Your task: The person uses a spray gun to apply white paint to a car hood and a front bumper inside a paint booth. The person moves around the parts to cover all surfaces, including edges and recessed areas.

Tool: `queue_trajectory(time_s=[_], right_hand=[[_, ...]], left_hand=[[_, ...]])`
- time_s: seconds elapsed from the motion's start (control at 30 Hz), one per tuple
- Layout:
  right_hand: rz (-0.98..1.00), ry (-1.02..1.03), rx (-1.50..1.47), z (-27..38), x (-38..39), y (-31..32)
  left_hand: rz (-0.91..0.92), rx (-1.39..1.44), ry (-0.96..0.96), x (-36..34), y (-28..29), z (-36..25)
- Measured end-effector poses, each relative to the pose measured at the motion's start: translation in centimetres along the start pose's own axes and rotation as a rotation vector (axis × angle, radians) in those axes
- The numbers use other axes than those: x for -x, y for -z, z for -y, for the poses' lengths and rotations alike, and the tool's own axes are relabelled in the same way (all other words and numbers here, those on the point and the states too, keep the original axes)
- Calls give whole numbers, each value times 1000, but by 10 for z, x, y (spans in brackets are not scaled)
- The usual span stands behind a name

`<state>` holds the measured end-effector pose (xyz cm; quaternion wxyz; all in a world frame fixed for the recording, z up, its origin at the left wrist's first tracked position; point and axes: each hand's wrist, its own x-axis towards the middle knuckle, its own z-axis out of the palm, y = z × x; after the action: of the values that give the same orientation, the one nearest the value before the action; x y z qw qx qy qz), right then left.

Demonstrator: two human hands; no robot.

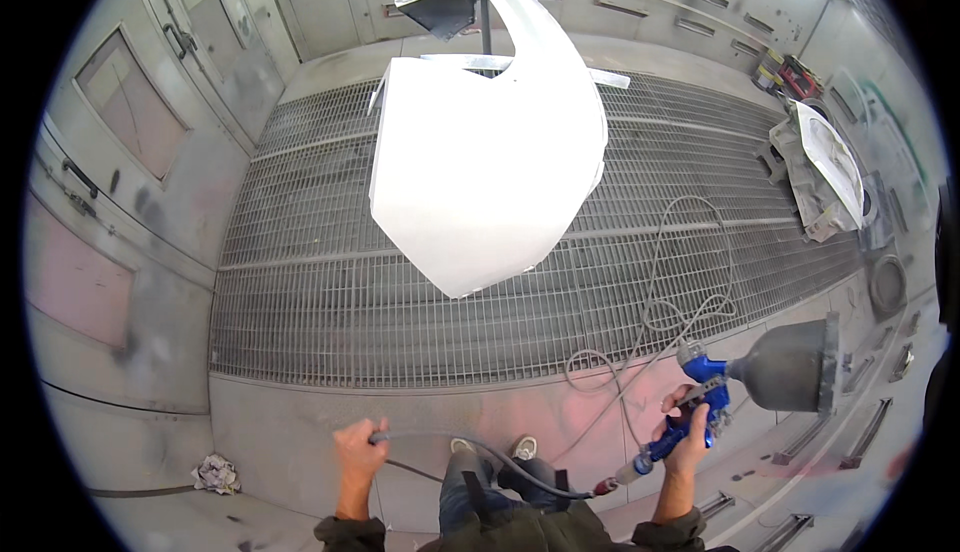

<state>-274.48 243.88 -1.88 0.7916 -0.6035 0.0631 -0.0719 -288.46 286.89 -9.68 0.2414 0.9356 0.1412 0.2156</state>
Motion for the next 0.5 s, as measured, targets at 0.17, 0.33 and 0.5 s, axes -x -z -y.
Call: queue_trajectory(time_s=[0.17, 0.33, 0.5], right_hand=[[146, -17, 33, -67, -20, 16], [317, -87, -47, -211, -21, 25], [376, -122, -197, -340, -13, 21]], left_hand=[[46, 2, 99, 61, -95, 49], [-21, 12, 111, 81, -211, 139], [-199, 32, 121, 95, -306, 218]])
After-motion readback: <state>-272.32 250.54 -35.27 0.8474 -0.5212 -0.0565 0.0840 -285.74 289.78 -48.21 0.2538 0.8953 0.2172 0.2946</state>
